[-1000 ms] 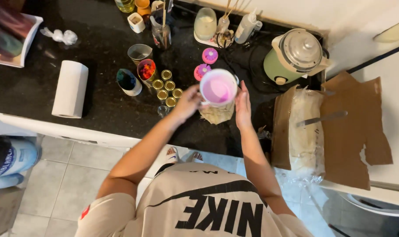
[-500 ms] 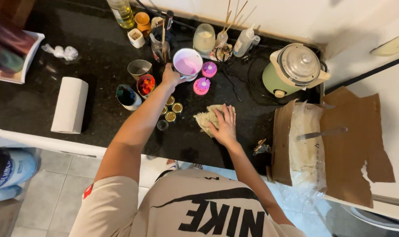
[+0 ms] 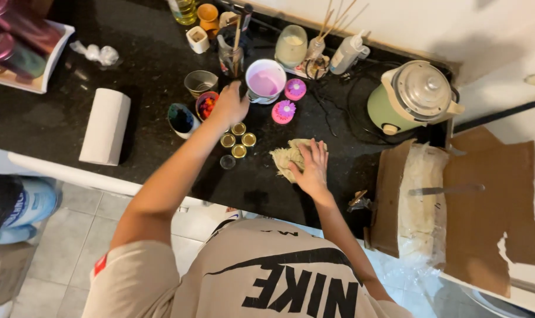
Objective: Cleaning and organizing small metal containers on a workshop counter
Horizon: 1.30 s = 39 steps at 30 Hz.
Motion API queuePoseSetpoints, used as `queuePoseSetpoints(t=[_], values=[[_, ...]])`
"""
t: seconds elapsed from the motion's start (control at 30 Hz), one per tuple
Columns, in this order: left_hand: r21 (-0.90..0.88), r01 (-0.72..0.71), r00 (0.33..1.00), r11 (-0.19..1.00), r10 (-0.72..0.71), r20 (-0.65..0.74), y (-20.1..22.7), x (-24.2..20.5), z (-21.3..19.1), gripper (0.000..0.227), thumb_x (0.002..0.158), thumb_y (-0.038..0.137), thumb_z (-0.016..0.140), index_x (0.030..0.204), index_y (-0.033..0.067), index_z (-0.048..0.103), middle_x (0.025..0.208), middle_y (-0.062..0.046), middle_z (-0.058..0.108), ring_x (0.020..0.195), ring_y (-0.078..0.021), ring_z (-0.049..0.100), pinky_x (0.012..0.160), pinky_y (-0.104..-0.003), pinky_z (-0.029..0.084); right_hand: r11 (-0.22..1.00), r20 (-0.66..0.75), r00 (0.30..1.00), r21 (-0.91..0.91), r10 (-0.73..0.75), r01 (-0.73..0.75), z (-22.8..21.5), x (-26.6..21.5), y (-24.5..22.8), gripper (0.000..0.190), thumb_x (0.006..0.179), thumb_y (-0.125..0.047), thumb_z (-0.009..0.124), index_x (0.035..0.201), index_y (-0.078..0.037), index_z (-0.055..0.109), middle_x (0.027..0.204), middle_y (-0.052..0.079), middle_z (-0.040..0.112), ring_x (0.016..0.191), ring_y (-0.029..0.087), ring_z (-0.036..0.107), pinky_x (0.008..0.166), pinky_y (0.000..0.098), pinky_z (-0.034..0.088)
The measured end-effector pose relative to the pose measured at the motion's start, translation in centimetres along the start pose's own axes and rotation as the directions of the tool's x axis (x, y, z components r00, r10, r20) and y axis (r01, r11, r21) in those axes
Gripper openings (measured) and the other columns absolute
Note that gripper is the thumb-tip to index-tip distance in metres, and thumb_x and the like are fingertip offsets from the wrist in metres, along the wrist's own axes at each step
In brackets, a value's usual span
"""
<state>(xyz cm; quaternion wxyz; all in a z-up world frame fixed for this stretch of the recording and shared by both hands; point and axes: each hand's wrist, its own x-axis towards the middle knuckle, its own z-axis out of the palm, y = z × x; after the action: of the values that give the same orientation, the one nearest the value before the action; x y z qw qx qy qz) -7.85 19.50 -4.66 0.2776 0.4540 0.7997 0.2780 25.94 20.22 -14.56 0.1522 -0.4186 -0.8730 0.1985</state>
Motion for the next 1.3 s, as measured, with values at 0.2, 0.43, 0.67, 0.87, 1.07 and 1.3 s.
queuePoseSetpoints(t=[0.2,0.43,0.67,0.87,1.07,1.3], values=[[-0.162,-0.418,0.864,0.894,0.336,-0.376,-0.9,-19.6,-3.5,0.098,0.063,0.012,0.096,0.146,-0.0059,0.046,0.135,-0.030,0.050,0.130,-0.0515,0.049,0.113,-0.058,0.041,0.824,-0.191,0.937,0.448,-0.292,0.348,-0.5,3.7,-6.7,0.068,0.090,-0.030,0.080,0.149,-0.010,0.051,0.155,0.017,0.044,0.146,0.040,0.039,0.121,0.0537,0.030],[-0.220,-0.385,0.884,0.896,0.288,-0.369,-6.6,-17.4,4.4,0.143,0.052,0.029,0.102,0.158,-0.0105,0.015,0.152,-0.042,0.025,0.142,-0.0627,0.024,0.121,-0.069,0.022,0.739,-0.129,0.779,0.253,-0.613,0.624,3.5,10.5,-14.6,0.065,0.097,-0.040,0.071,0.151,-0.012,0.050,0.165,0.015,0.033,0.154,0.040,0.026,0.122,0.0553,0.026],[-0.182,-0.349,0.827,0.919,0.211,-0.521,-7.5,-13.1,9.2,0.130,0.064,0.028,0.100,0.156,-0.0096,0.017,0.151,-0.035,0.028,0.143,-0.0542,0.031,0.121,-0.061,0.028,0.798,-0.008,0.800,0.058,-0.600,0.600,3.6,11.5,-13.3,0.056,0.103,-0.028,0.061,0.154,-0.009,0.047,0.165,0.020,0.028,0.149,0.043,0.033,0.120,0.0524,0.033],[-0.194,-0.280,0.833,0.940,0.138,-0.536,-6.1,-11.3,10.8,0.127,0.065,0.031,0.099,0.157,-0.0048,0.021,0.149,-0.027,0.031,0.142,-0.0477,0.036,0.119,-0.058,0.033,0.770,-0.058,0.769,-0.017,-0.637,0.637,3.9,13.1,-10.9,0.051,0.103,-0.028,0.060,0.151,-0.016,0.052,0.163,0.013,0.035,0.144,0.038,0.042,0.117,0.0476,0.040],[-0.182,-0.282,0.806,0.942,0.129,-0.577,-6.1,-10.3,11.7,0.137,0.055,0.035,0.103,0.158,-0.0033,0.021,0.150,-0.026,0.030,0.143,-0.0472,0.034,0.121,-0.056,0.032,0.768,-0.232,0.757,0.061,-0.610,0.637,2.8,12.8,-10.1,0.044,0.101,-0.024,0.061,0.144,-0.016,0.060,0.149,0.011,0.050,0.132,0.036,0.051,0.110,0.0495,0.042],[-0.161,-0.350,0.726,0.923,0.159,-0.669,-8.2,-18.3,6.6,0.107,0.061,0.035,0.101,0.143,-0.0029,0.044,0.131,-0.020,0.048,0.120,-0.0387,0.053,0.108,-0.050,0.044,0.825,-0.428,0.853,0.335,-0.298,0.456,-0.6,8.4,-12.1,0.036,0.089,-0.011,0.078,0.125,-0.012,0.069,0.126,0.005,0.065,0.116,0.028,0.061,0.102,0.0386,0.046]])
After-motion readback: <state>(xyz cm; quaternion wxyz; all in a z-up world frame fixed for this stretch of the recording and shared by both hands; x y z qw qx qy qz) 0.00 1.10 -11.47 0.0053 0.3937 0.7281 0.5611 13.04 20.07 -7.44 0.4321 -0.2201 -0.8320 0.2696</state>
